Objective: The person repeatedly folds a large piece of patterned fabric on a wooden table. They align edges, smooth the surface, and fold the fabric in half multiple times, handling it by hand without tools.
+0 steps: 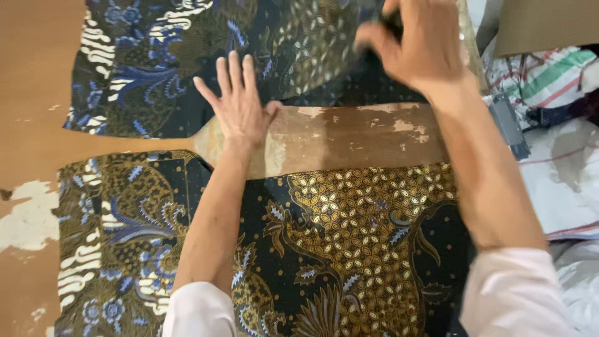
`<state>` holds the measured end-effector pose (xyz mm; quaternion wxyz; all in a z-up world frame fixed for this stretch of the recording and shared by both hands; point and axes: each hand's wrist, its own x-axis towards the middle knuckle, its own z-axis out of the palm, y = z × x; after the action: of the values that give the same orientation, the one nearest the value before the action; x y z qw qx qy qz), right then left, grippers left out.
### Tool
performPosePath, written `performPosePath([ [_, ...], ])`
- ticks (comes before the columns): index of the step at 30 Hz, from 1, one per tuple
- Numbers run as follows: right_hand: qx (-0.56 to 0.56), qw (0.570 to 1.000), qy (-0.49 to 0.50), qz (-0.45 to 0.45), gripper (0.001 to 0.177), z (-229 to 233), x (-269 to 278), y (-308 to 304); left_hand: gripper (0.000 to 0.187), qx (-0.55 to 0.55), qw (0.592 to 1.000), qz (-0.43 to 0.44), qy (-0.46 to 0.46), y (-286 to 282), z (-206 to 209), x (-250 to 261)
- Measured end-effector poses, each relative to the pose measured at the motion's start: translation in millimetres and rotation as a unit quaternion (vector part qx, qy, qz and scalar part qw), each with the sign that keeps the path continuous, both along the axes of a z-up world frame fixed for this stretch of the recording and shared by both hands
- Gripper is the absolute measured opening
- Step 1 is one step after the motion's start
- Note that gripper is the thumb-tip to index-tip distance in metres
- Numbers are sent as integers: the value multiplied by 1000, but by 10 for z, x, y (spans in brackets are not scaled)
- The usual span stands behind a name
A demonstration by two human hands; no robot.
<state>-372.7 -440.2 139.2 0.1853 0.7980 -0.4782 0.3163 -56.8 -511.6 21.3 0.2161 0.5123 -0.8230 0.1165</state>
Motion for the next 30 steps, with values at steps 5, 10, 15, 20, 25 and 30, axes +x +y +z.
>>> performPosePath([
  [5,74,986,148,-4,33,684,477,1600,74,31,996,51,67,279,56,998],
  [10,145,984,94,-43,29,1084,516,2490,45,-77,978,74,178,1183,614,2081],
  [15,163,976,-44,-141,24,1250,-55,2487,44,5,934,-20,358,2449,1903,3563],
  [20,172,947,-184,-200,20,1083,-525,2600,29,39,831,-101,545,2895,2384,4200],
  [25,226,909,-265,-227,16,769,-737,2489,31,-70,968,26,241,2415,2360,4170],
  [30,243,884,-319,-240,11,-386,-571,2493,33,24,991,84,100,1721,1485,3749],
])
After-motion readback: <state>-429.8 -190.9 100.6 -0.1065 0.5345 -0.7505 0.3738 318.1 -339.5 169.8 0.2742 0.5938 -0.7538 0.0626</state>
